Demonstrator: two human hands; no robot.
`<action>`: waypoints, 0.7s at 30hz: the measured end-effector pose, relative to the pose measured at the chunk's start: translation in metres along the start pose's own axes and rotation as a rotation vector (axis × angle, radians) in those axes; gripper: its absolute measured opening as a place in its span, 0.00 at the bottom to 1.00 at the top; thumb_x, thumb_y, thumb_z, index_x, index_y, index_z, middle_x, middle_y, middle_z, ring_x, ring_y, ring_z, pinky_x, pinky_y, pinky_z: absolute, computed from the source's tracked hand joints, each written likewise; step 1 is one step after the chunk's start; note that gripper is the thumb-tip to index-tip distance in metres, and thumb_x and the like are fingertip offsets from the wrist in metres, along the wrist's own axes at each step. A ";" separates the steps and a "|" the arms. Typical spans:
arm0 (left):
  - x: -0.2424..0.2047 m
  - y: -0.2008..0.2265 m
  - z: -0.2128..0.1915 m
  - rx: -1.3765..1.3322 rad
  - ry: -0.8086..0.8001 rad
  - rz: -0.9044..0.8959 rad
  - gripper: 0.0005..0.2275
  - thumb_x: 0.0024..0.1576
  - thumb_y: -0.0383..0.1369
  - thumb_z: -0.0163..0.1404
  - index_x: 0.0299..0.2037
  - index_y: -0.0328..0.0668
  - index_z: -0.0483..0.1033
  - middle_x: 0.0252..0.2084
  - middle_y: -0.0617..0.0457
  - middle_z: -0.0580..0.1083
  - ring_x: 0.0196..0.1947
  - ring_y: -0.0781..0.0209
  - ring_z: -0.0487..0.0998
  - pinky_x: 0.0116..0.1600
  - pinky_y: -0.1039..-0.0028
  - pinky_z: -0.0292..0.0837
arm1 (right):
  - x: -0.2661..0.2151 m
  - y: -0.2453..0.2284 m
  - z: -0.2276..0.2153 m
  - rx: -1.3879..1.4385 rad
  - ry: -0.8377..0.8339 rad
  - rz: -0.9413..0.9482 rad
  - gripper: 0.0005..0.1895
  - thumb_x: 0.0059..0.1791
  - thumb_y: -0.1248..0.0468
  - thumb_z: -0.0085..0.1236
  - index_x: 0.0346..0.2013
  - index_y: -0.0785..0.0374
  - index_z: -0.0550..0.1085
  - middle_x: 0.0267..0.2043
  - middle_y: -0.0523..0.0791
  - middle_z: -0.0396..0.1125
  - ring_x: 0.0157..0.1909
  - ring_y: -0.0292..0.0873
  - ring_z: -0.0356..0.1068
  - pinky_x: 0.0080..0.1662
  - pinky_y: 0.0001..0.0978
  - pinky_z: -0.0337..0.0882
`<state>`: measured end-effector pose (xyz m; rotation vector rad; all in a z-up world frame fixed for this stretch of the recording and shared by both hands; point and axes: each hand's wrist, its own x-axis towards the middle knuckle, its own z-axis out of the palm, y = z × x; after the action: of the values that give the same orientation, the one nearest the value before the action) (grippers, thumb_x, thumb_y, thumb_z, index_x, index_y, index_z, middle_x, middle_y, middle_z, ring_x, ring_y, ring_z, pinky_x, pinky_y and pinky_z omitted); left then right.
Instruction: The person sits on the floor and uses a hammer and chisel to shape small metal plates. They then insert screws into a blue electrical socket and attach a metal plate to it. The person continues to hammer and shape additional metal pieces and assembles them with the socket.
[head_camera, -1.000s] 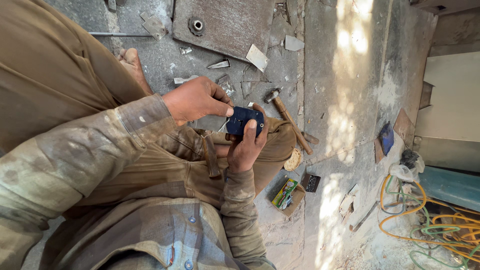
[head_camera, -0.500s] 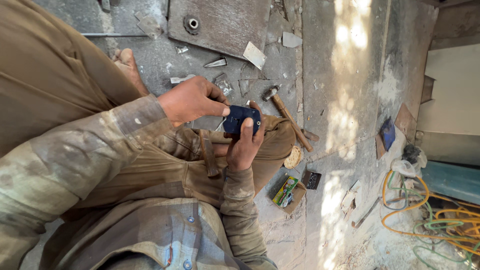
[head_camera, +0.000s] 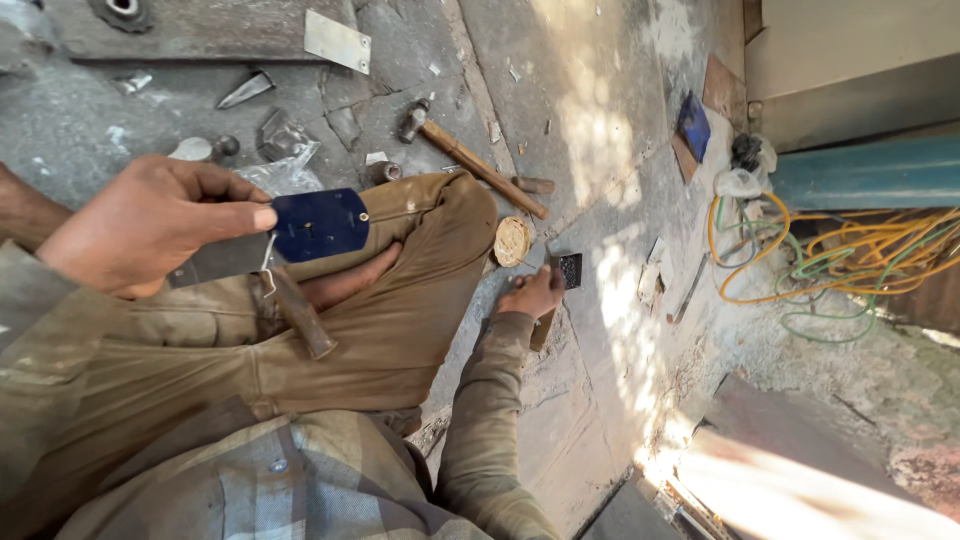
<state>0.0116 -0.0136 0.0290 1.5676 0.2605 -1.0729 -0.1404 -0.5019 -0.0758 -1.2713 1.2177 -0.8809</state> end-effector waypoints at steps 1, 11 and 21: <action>0.002 -0.001 0.002 -0.016 -0.003 0.019 0.17 0.56 0.40 0.60 0.45 0.30 0.82 0.15 0.49 0.66 0.10 0.64 0.54 0.14 0.67 0.43 | 0.016 0.020 -0.014 0.043 0.019 0.075 0.22 0.51 0.71 0.52 0.61 0.66 0.70 0.34 0.46 0.67 0.24 0.36 0.57 0.25 0.30 0.61; 0.029 -0.024 0.005 -0.151 -0.049 0.081 0.13 0.54 0.32 0.58 0.42 0.25 0.81 0.31 0.43 0.79 0.25 0.61 0.77 0.27 0.71 0.71 | 0.100 0.091 -0.053 -0.014 0.086 0.138 0.19 0.51 0.67 0.58 0.57 0.61 0.73 0.33 0.40 0.72 0.26 0.35 0.65 0.27 0.27 0.67; 0.032 -0.030 0.005 -0.187 -0.077 0.144 0.12 0.54 0.32 0.58 0.40 0.25 0.81 0.31 0.44 0.80 0.28 0.63 0.79 0.30 0.75 0.73 | 0.111 0.087 -0.037 -0.133 -0.038 -0.001 0.13 0.51 0.64 0.63 0.49 0.68 0.77 0.32 0.42 0.70 0.27 0.36 0.64 0.27 0.31 0.68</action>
<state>0.0067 -0.0206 -0.0148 1.3541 0.1873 -0.9662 -0.1671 -0.6043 -0.1759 -1.3892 1.2626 -0.7833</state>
